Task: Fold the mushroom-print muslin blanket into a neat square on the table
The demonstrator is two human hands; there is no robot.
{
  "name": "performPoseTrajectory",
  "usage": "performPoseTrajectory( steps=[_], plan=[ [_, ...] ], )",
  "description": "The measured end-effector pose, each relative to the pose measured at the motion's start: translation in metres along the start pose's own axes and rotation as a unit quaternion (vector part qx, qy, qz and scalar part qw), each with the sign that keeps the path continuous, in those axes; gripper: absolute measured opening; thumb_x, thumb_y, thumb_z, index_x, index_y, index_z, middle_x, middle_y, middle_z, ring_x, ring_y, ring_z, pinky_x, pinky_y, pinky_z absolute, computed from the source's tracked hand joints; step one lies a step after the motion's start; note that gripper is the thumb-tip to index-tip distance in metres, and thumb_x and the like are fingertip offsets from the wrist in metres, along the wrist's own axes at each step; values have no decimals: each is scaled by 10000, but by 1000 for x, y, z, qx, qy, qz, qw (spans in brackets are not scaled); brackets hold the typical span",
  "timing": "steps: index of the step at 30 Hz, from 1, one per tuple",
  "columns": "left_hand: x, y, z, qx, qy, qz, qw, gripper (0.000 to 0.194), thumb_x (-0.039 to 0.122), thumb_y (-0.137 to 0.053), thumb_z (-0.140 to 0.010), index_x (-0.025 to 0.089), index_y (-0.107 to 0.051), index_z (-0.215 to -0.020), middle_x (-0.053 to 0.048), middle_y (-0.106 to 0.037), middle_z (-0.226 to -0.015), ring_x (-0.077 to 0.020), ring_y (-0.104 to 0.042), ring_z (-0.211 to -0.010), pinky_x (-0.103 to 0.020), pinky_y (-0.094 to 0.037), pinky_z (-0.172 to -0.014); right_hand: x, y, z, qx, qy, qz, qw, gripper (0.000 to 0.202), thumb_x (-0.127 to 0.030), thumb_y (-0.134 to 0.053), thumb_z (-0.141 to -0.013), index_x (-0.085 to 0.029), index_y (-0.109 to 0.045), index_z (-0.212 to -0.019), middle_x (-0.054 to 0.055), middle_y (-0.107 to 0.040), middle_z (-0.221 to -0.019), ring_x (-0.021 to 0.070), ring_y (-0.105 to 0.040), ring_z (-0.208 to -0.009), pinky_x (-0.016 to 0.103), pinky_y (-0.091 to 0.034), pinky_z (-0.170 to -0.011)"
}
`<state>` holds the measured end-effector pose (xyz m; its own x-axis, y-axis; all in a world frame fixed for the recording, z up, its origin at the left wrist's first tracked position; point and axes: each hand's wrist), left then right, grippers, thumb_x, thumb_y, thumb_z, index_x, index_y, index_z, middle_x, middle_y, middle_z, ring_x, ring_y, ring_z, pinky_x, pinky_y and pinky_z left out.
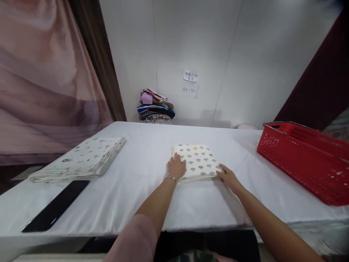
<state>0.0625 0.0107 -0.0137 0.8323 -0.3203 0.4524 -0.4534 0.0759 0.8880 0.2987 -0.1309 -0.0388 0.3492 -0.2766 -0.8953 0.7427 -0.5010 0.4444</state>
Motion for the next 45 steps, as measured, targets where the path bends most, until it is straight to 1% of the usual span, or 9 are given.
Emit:
performPoseTrajectory(
  steps=[3, 9, 13, 18, 21, 24, 28, 36, 45],
  plan=[
    [2, 8, 2, -21, -4, 9, 1000, 448, 386, -356, -864, 227, -430, -1275, -73, -223, -1491, -308, -323, -1270, -487, -295, -998, 2, 0, -16, 23, 26, -32, 999, 572, -291, -620, -656, -134, -557, -1202, 40, -689, -790, 182, -621, -583, 316, -533, -528],
    [17, 11, 35, -72, -36, -14, 997, 460, 442, -395, -838, 207, -482, -1225, -94, -277, -1464, -315, -444, -1169, -439, -374, -927, 4, 18, -67, 132, 31, -37, 990, 589, -232, -538, -664, -126, -513, -1242, 122, -627, -1111, 247, -614, -952, 357, -536, -747],
    [18, 7, 61, -47, -107, -33, 993, 460, 493, -383, -853, 224, -499, -1208, -93, -367, -1405, -280, -471, -1148, -425, -376, -924, 5, 19, -75, 169, 32, -10, 985, 561, -323, -527, -702, -163, -523, -1239, 137, -569, -1207, 289, -521, -1118, 433, -441, -923],
    [-2, 15, 50, 14, -141, 22, 990, 340, 372, -374, -892, 221, -576, -1120, -58, -547, -1225, -203, -500, -1103, -344, -384, -942, 3, 3, -38, 153, 69, 50, 985, 525, -431, -504, -746, -187, -548, -1208, 117, -372, -1407, 298, -309, -1305, 450, -303, -1046],
    [-16, 17, 29, 74, -102, 45, 991, 381, 297, -411, -871, 175, -523, -1214, -92, -497, -1295, -219, -426, -1198, -344, -342, -1004, 0, -11, -2, 133, 156, 141, 969, 504, -472, -433, -807, -206, -533, -1223, 95, -313, -1444, 276, -236, -1342, 438, -325, -1030],
    [-25, 16, 7, 47, -55, 72, 995, 493, 200, -443, -820, 129, -428, -1307, -123, -407, -1384, -230, -364, -1266, -338, -320, -1025, -7, -24, 31, 74, 258, 234, 935, 448, -451, -377, -864, -217, -547, -1205, 87, -404, -1393, 264, -233, -1345, 487, -233, -1063],
    [-31, 14, -4, 3, -36, 108, 993, 465, 174, -448, -795, 194, -465, -1260, -78, -553, -1247, -202, -508, -1122, -314, -378, -952, -14, -27, 46, -11, 291, 308, 906, 363, -407, -364, -888, -285, -578, -1154, 37, -538, -1282, 241, -376, -1271, 537, -140, -1065],
    [-37, 3, 43, 25, -82, 153, 985, 229, 289, -480, -816, 211, -576, -1009, -28, -633, -953, -161, -574, -868, -280, -444, -799, 1, 7, 26, 43, 255, 307, 916, 345, -264, -341, -856, -256, -615, -1065, 35, -570, -1248, 225, -417, -1241, 541, -115, -1060],
    [-26, 4, 60, 84, -180, 90, 976, 360, 252, -456, -854, 235, -514, -1209, -43, -504, -1283, -200, -399, -1215, -373, -306, -1038, -25, -20, 67, 75, 371, 251, 891, 273, -325, -436, -872, -251, -632, -1047, 42, -647, -1100, 215, -512, -1127, 464, -207, -1058]
  ],
)
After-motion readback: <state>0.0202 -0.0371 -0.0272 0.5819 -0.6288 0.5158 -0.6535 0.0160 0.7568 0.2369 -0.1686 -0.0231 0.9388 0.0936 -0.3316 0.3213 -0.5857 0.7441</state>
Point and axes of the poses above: each hand's wrist, its own z-axis away from the middle knuckle, its own y-axis out of the back of the hand, x = y × z
